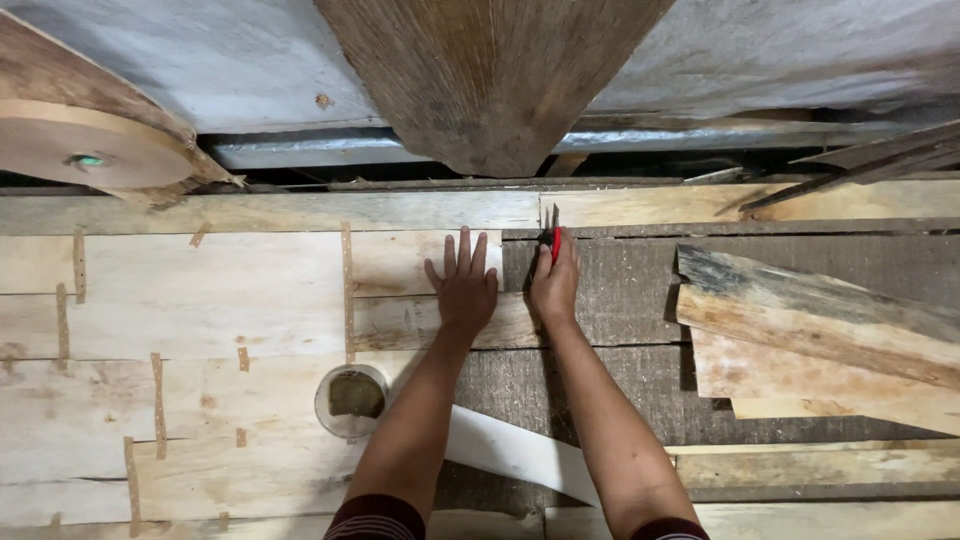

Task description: Repairing and fitting wood veneer pieces using a utility knife and adhesive on a workbench.

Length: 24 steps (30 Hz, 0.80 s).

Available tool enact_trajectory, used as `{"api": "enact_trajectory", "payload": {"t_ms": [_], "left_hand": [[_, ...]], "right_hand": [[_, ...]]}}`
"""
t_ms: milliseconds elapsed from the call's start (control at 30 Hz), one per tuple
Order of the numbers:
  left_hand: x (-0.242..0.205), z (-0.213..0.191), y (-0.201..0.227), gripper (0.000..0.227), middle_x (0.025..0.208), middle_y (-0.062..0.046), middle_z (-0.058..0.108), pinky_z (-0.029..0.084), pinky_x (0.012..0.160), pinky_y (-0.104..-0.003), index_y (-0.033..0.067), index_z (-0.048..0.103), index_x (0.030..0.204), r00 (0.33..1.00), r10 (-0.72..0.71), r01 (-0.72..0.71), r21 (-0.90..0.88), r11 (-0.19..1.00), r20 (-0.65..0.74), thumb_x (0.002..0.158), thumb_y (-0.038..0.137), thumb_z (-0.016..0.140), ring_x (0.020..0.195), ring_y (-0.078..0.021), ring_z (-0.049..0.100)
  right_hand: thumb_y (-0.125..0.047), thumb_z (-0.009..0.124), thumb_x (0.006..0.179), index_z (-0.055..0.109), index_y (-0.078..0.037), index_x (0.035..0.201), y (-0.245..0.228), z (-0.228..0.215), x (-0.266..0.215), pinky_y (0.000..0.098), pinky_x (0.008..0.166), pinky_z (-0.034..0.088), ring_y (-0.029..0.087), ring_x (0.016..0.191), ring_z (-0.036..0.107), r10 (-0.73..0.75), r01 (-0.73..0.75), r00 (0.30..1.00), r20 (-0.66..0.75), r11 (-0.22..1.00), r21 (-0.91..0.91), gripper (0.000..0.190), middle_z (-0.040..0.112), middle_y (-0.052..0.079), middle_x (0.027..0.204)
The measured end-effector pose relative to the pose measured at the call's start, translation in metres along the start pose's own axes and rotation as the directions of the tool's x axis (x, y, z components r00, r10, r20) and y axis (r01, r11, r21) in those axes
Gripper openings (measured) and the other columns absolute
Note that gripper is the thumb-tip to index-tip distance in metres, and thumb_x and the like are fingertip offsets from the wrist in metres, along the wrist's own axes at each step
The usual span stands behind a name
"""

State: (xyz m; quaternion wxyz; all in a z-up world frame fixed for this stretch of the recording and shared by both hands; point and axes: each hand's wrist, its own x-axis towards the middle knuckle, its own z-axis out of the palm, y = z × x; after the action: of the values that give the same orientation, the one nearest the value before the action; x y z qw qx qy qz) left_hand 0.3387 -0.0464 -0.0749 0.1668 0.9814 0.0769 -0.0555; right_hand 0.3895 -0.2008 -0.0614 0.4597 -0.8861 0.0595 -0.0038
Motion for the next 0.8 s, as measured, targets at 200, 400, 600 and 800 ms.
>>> {"api": "enact_trajectory", "payload": {"t_ms": [200,400,600,800], "left_hand": [[0.000,-0.011,0.003,0.068,0.173,-0.008,0.004,0.000,0.119,-0.073,0.0234,0.019,0.164,0.999,-0.019,0.020,-0.022,1.000,0.051,0.103,0.037,0.047,0.159,-0.0315,0.003],[-0.003,0.010,-0.012,0.065,0.174,-0.013,0.014,0.003,0.119,-0.075,0.0181,0.030,0.163,0.992,0.087,-0.088,-0.014,0.996,-0.096,0.101,0.023,0.048,0.160,-0.0348,0.010],[-0.003,0.004,-0.009,0.066,0.173,-0.013,0.016,0.003,0.117,-0.077,0.0173,0.031,0.162,0.992,0.081,-0.086,-0.042,0.995,-0.092,0.098,0.020,0.049,0.159,-0.0358,0.011],[-0.003,-0.001,-0.005,0.066,0.173,-0.012,0.016,0.004,0.118,-0.076,0.0181,0.030,0.162,0.997,0.054,-0.056,-0.040,0.998,-0.064,0.098,0.022,0.048,0.159,-0.0347,0.011]], "right_hand": [[-0.021,0.047,0.107,0.043,0.007,0.150,-0.007,-0.005,0.001,0.0495,0.121,0.035,0.042,0.143,0.043,0.017,-0.017,0.999,0.028,1.000,-0.019,0.052,0.050,0.028,0.150],[-0.022,0.046,0.108,0.041,0.005,0.152,-0.003,-0.009,0.001,0.0517,0.117,0.037,0.044,0.141,0.044,0.003,-0.001,0.999,0.053,0.999,-0.044,0.052,0.047,0.031,0.150],[-0.023,0.044,0.109,0.036,0.003,0.155,-0.007,-0.015,0.001,0.0493,0.113,0.044,0.040,0.135,0.051,0.053,-0.052,0.994,0.100,0.998,-0.021,0.054,0.050,0.029,0.145],[-0.022,0.048,0.109,0.038,0.005,0.156,0.003,-0.010,0.002,0.0484,0.113,0.045,0.040,0.135,0.051,-0.010,0.018,0.997,0.083,0.996,-0.091,0.055,0.056,0.027,0.139]]}}
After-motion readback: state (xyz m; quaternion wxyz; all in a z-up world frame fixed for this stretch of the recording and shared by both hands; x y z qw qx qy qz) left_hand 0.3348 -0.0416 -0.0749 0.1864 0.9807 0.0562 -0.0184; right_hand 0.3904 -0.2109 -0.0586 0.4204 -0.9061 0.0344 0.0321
